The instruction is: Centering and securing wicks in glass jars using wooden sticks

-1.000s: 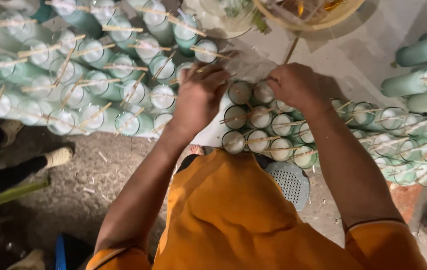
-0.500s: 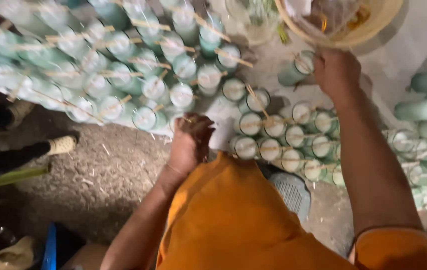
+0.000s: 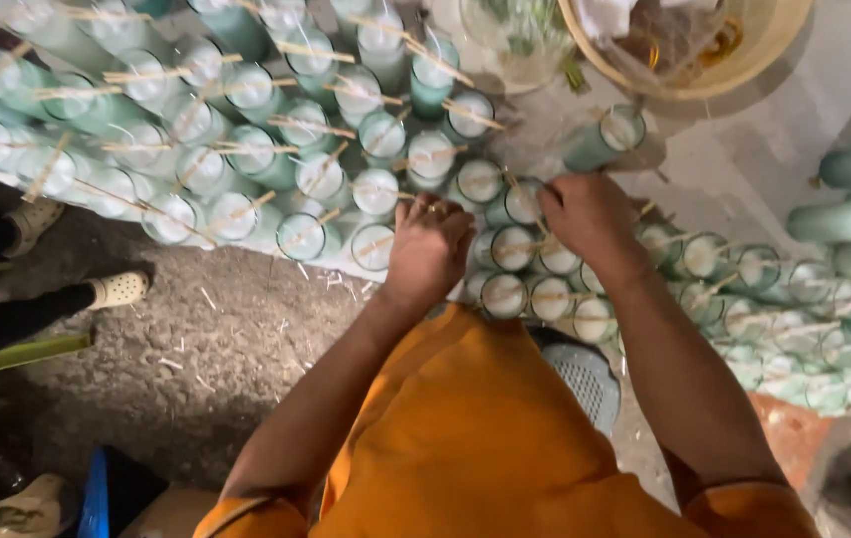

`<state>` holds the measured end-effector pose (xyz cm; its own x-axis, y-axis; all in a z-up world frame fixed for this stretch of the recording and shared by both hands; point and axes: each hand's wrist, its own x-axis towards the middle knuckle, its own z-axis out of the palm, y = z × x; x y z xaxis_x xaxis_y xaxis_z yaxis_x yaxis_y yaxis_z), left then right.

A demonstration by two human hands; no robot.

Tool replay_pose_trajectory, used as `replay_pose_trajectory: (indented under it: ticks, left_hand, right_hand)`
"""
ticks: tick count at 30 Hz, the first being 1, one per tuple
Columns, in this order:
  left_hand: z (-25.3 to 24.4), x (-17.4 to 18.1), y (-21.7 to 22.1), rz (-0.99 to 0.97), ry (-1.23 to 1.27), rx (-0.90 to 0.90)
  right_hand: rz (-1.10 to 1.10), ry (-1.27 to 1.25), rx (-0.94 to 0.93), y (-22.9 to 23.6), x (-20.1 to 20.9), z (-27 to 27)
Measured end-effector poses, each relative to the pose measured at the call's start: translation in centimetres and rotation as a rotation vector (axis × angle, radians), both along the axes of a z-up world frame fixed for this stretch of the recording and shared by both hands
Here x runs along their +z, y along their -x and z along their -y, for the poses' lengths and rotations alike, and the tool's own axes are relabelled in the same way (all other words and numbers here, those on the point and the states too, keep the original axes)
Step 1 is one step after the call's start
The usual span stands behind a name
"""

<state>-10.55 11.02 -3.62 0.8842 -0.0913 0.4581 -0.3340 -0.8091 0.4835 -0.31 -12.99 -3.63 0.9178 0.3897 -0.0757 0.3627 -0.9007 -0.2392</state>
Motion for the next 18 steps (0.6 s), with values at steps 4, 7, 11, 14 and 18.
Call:
replay_pose_trajectory:
  ticks: [4,7,11,14,18]
  left_hand:
    - [0.1,-0.7,-0.2,-0.026,-0.036,0.016]
    - [-0.1,-1.0,-0.1,-0.032,-0.066,0.023]
    - [0.2,-0.7,-0.6,-0.029,-0.065,0.007]
    - [0.7,0.5,-1.5,0.034,-0.068,-0.013]
    - [1.9,1.9,-3.3,0.087,-0.096,-0.04]
  right_hand:
    - [0.113,0.105,0.039,-1.4,-2.0,0.8]
    - [0.164,0.14,0.089,-3.2,-2.4,2.0]
    - [0.149,0.162,0.095,-4.2,-0.8,3.4]
    - [0.123,0.004,0.102,-3.3,0.8,3.8]
    - [0.171,-0.161,0.059,-1.6,1.5,2.7]
